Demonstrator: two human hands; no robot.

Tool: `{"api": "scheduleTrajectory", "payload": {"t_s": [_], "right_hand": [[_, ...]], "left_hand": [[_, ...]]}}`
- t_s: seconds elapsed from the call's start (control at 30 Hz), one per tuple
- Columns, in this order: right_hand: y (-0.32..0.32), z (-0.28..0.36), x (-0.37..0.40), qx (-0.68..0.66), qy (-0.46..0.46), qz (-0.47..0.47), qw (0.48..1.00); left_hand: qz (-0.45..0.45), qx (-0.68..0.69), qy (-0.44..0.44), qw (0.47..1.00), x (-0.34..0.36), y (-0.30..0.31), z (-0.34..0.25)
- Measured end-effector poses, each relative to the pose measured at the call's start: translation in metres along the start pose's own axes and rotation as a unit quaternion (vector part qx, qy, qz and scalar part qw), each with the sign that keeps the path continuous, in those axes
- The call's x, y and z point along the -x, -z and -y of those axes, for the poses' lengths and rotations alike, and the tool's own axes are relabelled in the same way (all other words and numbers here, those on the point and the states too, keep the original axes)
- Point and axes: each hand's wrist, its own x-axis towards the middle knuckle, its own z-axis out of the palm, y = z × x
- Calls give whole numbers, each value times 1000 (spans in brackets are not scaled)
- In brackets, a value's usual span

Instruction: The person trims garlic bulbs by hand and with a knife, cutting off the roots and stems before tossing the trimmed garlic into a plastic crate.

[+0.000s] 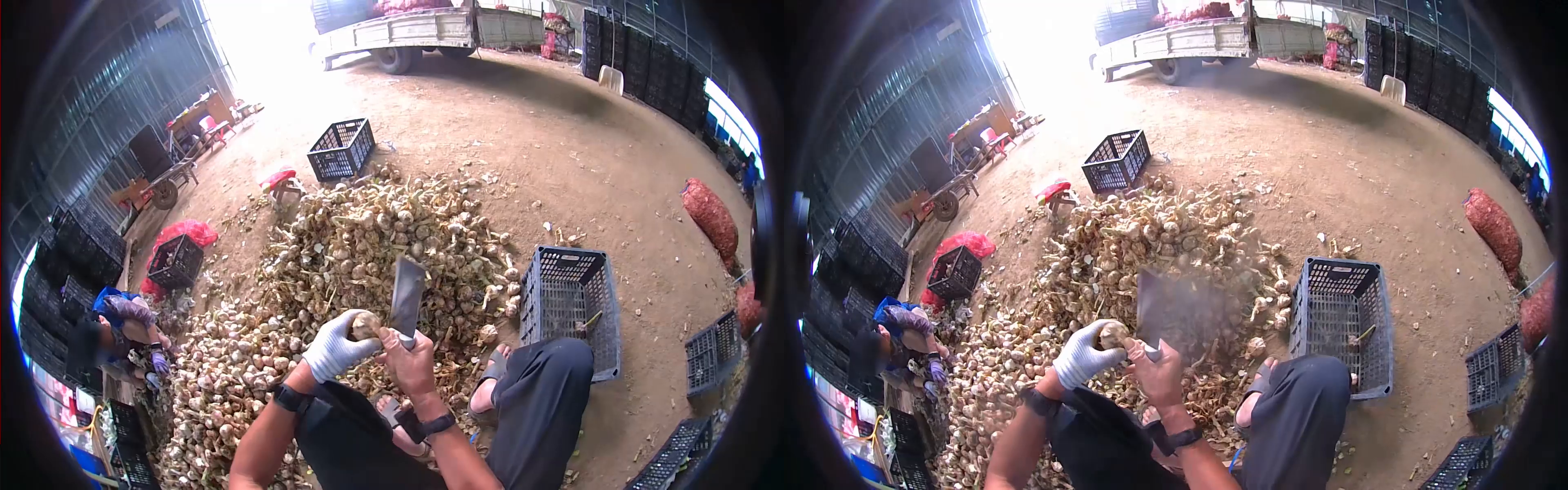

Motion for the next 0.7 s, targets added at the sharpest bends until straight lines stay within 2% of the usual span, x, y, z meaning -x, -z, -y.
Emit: {"api": "scheduleTrajectory", "payload": {"t_s": [0.03,0.07,0.1,0.13,0.2,0.23,0.3,0.37,0.47,0.6,0.7], "right_hand": [[11,-10,-3,110,99,9,989],[23,-19,-6,216,195,18,956],[22,5,5,334,273,2,902],[26,7,7,335,275,2,901],[31,11,9,367,376,41,850],[33,16,11,389,399,53,829],[34,16,12,411,410,48,813],[38,12,9,440,433,52,785],[43,6,7,457,437,48,773],[46,-6,2,476,415,43,774],[47,-21,-3,454,422,14,785]], "left_hand": [[-19,43,2,999,2,-1,3],[-22,44,0,999,5,-2,3],[-34,43,-12,998,6,-5,2],[-44,43,-23,998,8,-8,0],[-38,40,-11,998,10,-11,2],[-28,58,-38,997,6,-14,19],[0,74,-75,994,4,-16,37],[4,80,-72,994,5,-21,42],[19,70,-68,995,3,-24,46],[40,63,-41,996,3,-25,50],[9,22,-71,997,3,-29,55]]}}
